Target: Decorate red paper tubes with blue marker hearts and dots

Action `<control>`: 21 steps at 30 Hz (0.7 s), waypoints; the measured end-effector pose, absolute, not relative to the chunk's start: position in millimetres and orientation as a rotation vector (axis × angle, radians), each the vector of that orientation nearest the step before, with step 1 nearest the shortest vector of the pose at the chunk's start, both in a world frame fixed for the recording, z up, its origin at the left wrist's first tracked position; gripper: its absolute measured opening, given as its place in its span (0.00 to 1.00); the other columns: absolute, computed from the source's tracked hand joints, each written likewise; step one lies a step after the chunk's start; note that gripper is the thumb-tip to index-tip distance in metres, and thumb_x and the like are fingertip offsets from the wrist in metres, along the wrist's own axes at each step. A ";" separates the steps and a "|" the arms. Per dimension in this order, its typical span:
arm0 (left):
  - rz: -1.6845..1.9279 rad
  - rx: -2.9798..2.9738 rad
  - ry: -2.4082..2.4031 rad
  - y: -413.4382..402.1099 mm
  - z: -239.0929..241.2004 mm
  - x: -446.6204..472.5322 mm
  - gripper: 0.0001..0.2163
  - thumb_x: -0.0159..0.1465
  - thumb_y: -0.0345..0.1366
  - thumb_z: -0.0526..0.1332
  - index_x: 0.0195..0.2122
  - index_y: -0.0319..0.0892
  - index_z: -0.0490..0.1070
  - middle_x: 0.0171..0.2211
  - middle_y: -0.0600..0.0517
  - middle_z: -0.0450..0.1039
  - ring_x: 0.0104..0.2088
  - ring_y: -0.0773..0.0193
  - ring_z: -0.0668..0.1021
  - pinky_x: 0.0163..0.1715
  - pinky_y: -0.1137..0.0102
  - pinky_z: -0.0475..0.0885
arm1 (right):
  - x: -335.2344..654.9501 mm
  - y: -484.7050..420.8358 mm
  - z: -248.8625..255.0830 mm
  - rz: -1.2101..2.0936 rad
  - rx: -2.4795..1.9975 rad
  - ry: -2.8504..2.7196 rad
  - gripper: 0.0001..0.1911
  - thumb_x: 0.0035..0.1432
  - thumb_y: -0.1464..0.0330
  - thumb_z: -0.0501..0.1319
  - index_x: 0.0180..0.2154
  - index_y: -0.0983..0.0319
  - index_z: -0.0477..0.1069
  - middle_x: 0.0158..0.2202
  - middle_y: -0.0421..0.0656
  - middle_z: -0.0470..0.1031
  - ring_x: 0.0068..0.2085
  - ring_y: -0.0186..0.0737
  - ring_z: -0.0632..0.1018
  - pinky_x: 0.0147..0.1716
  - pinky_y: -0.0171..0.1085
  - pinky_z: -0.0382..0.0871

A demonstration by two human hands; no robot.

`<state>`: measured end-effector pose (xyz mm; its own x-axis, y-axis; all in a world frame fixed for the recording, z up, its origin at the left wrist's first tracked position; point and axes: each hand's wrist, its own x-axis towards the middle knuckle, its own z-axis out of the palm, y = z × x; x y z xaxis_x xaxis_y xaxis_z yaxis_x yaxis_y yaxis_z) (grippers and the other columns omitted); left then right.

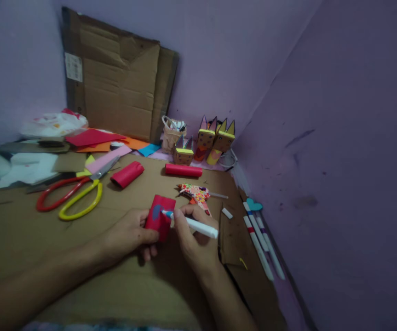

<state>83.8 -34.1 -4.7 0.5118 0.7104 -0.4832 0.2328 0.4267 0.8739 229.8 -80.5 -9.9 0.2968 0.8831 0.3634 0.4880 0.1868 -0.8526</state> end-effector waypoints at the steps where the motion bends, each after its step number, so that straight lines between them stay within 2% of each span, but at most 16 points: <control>1: 0.377 1.125 1.034 -34.2 -4.3 83.9 0.08 0.52 0.21 0.56 0.32 0.37 0.67 0.12 0.56 0.69 0.13 0.69 0.70 0.12 0.77 0.66 | 229.7 -80.5 -9.5 0.443 -1.457 -1.349 0.14 0.57 0.60 0.59 0.24 0.62 0.71 0.17 0.37 0.70 0.19 0.32 0.69 0.18 0.30 0.61; 13: 0.390 1.110 1.030 -32.5 -5.3 82.7 0.07 0.51 0.22 0.57 0.30 0.38 0.67 0.13 0.56 0.69 0.13 0.68 0.71 0.13 0.77 0.67 | 227.9 -81.9 -5.2 0.474 -1.422 -1.440 0.14 0.56 0.63 0.59 0.22 0.62 0.69 0.15 0.36 0.67 0.17 0.29 0.65 0.16 0.29 0.56; 21: 0.402 1.101 1.013 -32.1 -5.0 82.5 0.06 0.51 0.23 0.58 0.29 0.38 0.66 0.13 0.56 0.69 0.13 0.69 0.71 0.13 0.77 0.66 | 228.0 -81.5 -6.8 0.464 -1.445 -1.405 0.15 0.57 0.61 0.59 0.22 0.62 0.69 0.15 0.36 0.68 0.18 0.30 0.66 0.17 0.29 0.57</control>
<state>82.5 -32.1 -5.0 0.5155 0.7142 -0.4734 0.1957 0.4398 0.8765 228.0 -81.5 -6.8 0.2436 0.8984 0.3654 0.5040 0.2046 -0.8391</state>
